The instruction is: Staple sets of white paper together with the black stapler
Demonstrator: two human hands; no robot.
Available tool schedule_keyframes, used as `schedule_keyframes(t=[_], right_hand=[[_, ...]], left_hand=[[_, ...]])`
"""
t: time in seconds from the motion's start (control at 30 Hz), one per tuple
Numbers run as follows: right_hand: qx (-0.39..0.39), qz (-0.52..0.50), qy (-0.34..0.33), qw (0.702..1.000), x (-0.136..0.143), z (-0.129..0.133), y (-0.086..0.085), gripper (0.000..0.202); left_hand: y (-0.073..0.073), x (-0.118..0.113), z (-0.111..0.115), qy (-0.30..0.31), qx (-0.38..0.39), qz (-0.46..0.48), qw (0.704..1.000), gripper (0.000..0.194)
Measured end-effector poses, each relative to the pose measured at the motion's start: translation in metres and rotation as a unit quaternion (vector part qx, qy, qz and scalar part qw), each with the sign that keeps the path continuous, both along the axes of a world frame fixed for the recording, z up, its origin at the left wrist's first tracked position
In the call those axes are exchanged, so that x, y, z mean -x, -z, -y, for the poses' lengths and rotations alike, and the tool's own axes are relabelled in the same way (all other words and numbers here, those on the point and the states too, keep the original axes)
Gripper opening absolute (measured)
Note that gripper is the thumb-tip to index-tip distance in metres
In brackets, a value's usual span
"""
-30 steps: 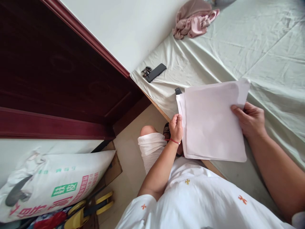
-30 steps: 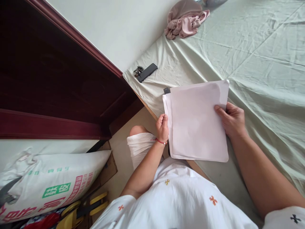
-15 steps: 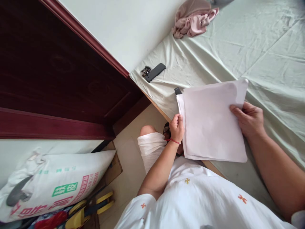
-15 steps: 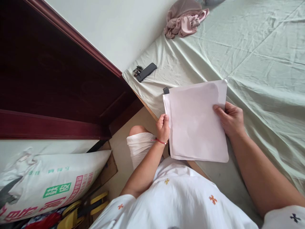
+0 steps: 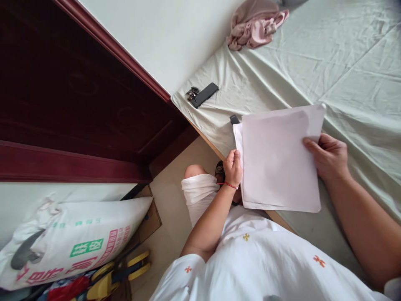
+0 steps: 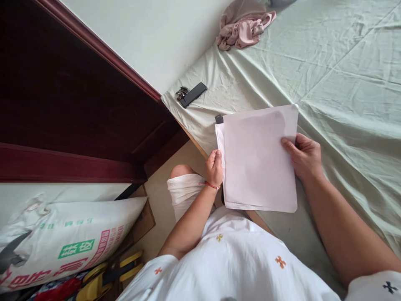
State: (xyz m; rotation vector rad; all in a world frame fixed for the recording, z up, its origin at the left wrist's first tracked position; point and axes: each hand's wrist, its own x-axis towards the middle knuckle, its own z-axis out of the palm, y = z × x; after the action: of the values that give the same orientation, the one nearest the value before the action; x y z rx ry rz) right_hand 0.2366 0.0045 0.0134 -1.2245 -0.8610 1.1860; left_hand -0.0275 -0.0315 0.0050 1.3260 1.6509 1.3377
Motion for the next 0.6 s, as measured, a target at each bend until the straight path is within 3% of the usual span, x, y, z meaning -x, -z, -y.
schedule_keyframes(t=[0.6], right_hand=[[0.009, 0.020, -0.001, 1.000, 0.0005, -0.0008, -0.0034, 0.018]], left_hand=[[0.0006, -0.0015, 0.0011, 0.001, -0.010, -0.029, 1.000, 0.046]])
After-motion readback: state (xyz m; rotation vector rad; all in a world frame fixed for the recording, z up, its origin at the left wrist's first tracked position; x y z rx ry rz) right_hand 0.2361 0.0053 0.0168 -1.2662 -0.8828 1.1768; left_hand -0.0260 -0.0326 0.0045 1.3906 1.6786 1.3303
